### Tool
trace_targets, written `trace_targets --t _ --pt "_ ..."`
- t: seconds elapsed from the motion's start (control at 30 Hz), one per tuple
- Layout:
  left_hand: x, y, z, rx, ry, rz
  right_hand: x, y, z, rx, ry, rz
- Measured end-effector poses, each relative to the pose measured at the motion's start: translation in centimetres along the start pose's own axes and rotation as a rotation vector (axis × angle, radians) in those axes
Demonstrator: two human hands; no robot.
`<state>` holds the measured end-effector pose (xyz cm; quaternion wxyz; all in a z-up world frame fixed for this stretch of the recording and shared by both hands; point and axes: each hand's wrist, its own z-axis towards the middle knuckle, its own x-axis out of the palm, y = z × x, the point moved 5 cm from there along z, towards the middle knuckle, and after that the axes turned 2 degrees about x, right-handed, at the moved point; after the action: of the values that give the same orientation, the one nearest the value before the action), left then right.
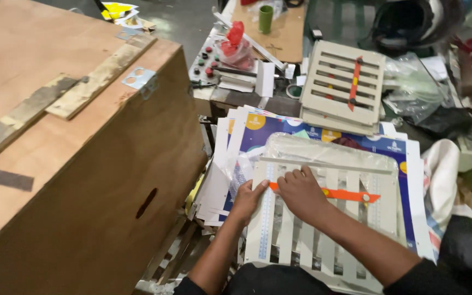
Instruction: The person unwraps a white plastic-covered item using a utility knife to cut through the plastic wrap, then removes the wrapping and picks up the item.
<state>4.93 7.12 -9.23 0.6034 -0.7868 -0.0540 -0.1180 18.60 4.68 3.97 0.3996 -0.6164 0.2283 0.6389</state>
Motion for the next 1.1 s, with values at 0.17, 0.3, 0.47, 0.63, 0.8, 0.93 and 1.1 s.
trace_targets --t 0.17,0.3,0.47,0.63,0.8,0.93,1.1 --pt "0.3 -0.5 -0.4 0.009 0.025 -0.055 -1.0 0.3 -1.3 0.013 -0.102 0.040" --pt "0.3 -1.2 -0.7 0.025 0.016 0.016 -2.5 -2.3 -4.4 0.226 -0.306 0.261" --pt "0.1 0.6 0.7 0.040 0.027 0.031 -1.4 -8.4 -11.9 0.743 -0.296 0.128" --pt "0.5 -0.4 -0.3 -0.083 0.010 -0.015 0.2 -10.8 -14.9 0.986 -0.083 0.044" --pt "0.2 0.9 0.6 0.012 0.042 -0.054 0.4 -11.1 -14.7 0.863 -0.087 -0.031" --pt "0.3 0.3 0.1 -0.008 0.049 -0.081 2.3 -12.2 -14.9 0.683 -0.017 -0.133" --pt "0.6 0.1 0.1 -0.030 0.078 -0.159 2.5 -12.9 -14.6 0.553 0.054 -0.148"
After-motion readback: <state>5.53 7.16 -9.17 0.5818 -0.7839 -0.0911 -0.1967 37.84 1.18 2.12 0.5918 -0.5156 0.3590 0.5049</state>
